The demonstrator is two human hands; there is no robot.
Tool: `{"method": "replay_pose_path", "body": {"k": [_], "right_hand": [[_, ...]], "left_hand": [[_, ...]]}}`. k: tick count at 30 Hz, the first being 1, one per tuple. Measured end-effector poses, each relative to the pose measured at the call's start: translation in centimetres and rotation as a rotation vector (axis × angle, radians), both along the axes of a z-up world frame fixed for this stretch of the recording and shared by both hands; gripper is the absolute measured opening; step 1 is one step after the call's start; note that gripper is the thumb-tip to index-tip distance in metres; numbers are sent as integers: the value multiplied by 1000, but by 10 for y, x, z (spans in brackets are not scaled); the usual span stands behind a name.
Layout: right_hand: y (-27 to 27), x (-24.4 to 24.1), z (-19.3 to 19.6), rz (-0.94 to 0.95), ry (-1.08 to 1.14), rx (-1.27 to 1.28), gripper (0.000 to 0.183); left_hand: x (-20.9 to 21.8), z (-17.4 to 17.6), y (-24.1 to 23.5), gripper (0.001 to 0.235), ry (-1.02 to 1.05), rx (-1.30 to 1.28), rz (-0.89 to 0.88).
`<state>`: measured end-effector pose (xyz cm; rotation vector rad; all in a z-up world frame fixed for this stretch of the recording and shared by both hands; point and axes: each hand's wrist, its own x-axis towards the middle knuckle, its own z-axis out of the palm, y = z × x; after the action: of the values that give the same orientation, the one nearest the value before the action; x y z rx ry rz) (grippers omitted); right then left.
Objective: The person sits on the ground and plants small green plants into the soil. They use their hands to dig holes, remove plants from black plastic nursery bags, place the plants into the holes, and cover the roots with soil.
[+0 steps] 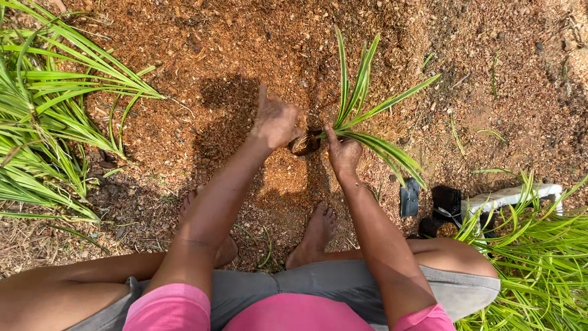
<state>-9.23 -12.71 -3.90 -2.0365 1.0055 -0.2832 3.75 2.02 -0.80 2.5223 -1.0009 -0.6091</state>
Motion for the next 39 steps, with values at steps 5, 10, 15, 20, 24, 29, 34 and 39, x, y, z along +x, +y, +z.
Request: {"method": "replay_pose_path", "body": {"k": [5,10,15,20,24,29,34,39], "right_hand": [[19,-1,30,36,161,-11,55],[32,-15,1,149,-58,18,37],[12,-34,-52,-57,-310,664,46],[-26,-67,-126,-819,-707,2331,86],[-39,-73,-134,-598,-620,2943,79],[-28,-74,-204,305,-661,927,62],[2,-54,-145,-97,-344,869,24],[-25,-72,-189,-71,-102,433,31]], "left_hand": [[-37,40,-6,33,306,-100,-13],[-11,-30,-21,26,531,-363,305],[-2,-60,-16,24,632,-327,274],[109,-42,9,43,-230,-52,297],[118,-108,41,65,-80,371,263],[85,-204,52,42,-89,-22,117],[51,-83,4,75,625,-304,-59],[-7,-58,-28,79,851,-241,98]]}}
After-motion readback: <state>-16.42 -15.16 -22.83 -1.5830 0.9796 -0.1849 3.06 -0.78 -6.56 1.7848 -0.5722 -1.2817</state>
